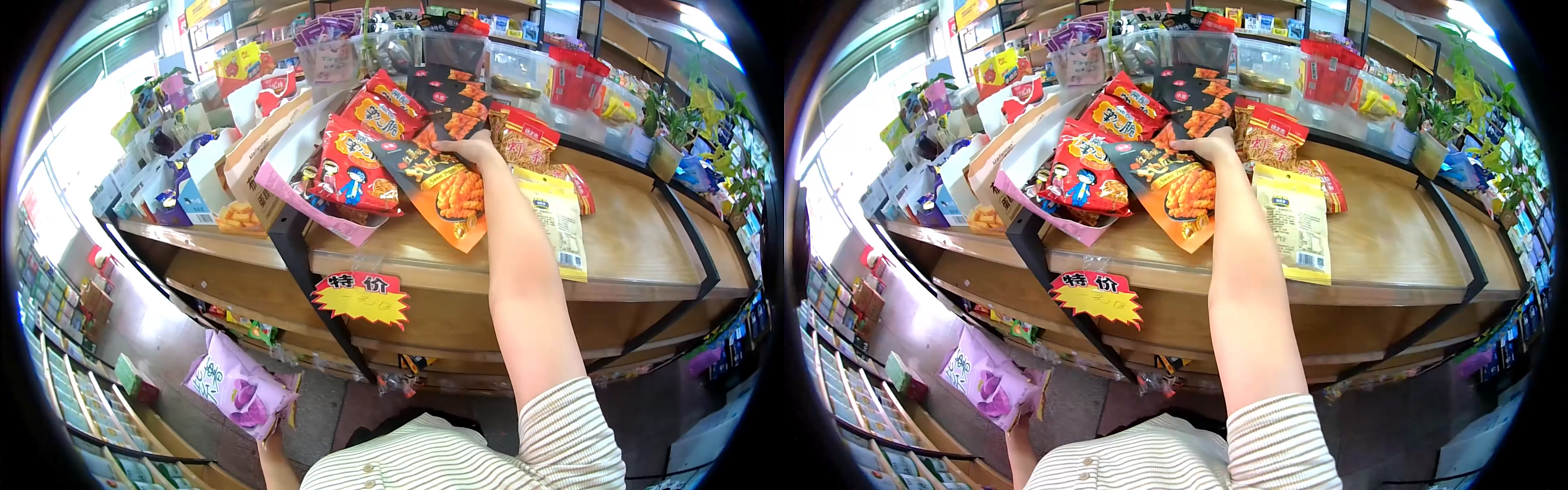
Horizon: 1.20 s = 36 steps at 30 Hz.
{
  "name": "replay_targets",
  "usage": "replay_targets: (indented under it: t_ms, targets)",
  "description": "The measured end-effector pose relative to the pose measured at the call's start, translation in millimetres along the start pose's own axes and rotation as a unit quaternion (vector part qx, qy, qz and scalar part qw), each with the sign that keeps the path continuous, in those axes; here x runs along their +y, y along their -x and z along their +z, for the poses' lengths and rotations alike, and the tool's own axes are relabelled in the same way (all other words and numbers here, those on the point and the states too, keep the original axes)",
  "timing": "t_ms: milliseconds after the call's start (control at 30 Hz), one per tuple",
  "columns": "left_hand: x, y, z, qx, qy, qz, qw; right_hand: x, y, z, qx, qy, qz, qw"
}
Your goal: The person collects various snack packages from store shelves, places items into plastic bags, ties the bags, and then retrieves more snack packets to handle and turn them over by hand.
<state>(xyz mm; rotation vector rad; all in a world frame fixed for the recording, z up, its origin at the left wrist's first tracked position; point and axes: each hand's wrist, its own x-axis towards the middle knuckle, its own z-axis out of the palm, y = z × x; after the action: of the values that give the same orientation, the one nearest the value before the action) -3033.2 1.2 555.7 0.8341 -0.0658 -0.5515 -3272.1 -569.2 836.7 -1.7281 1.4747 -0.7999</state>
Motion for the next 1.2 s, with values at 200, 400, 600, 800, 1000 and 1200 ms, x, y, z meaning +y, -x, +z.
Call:
replay_targets:
  t_ms: [200, 400, 600, 800, 1000, 1200]
  targets:
    - [-1.2, 11.5, 8.4, 0.012, -0.015, 0.007, 1.0, 41.5, -48.3, 1.2, -0.026, -0.103, -0.106, 0.989]
    - [11.1, 21.3, 10.9, 0.028, -0.026, 0.027, 0.999, 45.9, -80.6, -13.5, 0.014, -0.027, -0.059, 0.998]
    - [15.3, 29.2, 25.0, 0.041, -0.037, 0.037, 0.998, 45.0, -105.7, -18.3, -0.089, -0.091, -0.053, 0.99]
    - [8.6, 34.4, 45.3, 0.047, -0.048, 0.033, 0.997, 42.3, -109.8, -25.4, -0.109, -0.15, -0.076, 0.98]
    - [2.5, 34.4, 69.4, 0.046, -0.064, 0.031, 0.996, 15.4, -73.2, -39.3, 0.033, 0.032, -0.095, 0.994]
    - [-8.1, 31.7, 104.4, 0.028, -0.097, 0.032, 0.994, -18.7, -34.7, -30.8, 0.203, 0.141, -0.08, 0.966]
